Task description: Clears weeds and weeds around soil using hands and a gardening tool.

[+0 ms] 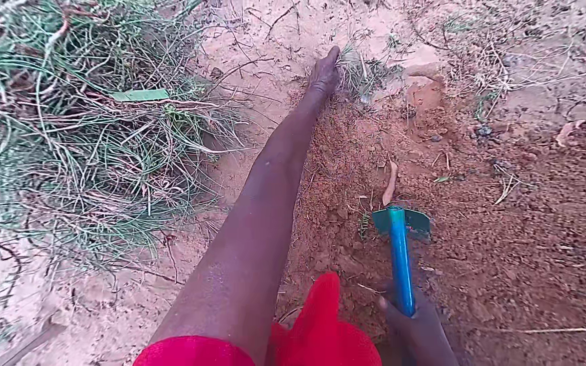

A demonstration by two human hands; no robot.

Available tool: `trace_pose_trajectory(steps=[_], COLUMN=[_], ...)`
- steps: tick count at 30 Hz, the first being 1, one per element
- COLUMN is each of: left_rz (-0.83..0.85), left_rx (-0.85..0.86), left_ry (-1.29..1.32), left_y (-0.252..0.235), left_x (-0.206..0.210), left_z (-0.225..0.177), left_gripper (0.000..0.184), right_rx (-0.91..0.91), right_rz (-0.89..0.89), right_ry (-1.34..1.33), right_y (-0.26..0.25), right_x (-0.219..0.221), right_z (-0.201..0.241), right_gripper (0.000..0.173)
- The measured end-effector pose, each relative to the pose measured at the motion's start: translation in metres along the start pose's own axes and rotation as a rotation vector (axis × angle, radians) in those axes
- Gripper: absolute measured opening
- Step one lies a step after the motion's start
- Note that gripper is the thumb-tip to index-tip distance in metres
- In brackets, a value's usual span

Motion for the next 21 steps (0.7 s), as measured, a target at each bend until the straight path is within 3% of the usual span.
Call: trace_pose_trajectory(steps=[3,9,11,14,16,18,21], left_rz=[-0.035,-0.197,-0.247,-0.266,-0.298,-0.315,-0.176], left_rx=[-0.121,-0.189,-0.26,-0.237,-0.191,-0.144,-0.097], left_ry=[0.082,0.303,0.394,0.377,0.314,0.236,0.066], left_y=[0.008,0.029,0.064,0.131,0.148,0.128,0.071], left_x=[-0.001,0.0,-0.001,0.001,-0.002,-0.011,-0.014], left_z=[-0.004,0.002,-0.006,-0.013,-0.008,-0.006,-0.011], left_gripper=[0.041,0.041,0.041,0.035,0.031,0.029,0.034], right_rx=[0.024,0.053,0.049,-0.03,-0.083,-0.085,-0.059], right_rz=[-0.015,-0.036,-0.058,-0.18,-0.255,-0.285,-0.295], right_ry=[0.015,0.158,0.261,0.465,0.589,0.66,0.653], right_y=[-0.003,-0.005,-0.001,0.007,0.012,0.012,0.004], right_x=[0.013,0.027,0.018,-0.01,-0.036,-0.062,-0.09], right_z=[-0.003,-0.005,0.002,0.033,0.052,0.07,0.083], right_gripper=[0.029,0.034,0.035,0.043,0.046,0.049,0.047])
Point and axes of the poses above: each hand's wrist, its own y-axis away from the middle knuckle, its own x-axis out of the palm, z = x × y, the point moved 2 cm from there along -y, towards the middle knuckle, and after that the axes turned 1 degree about -y, right-handed, at the moved point
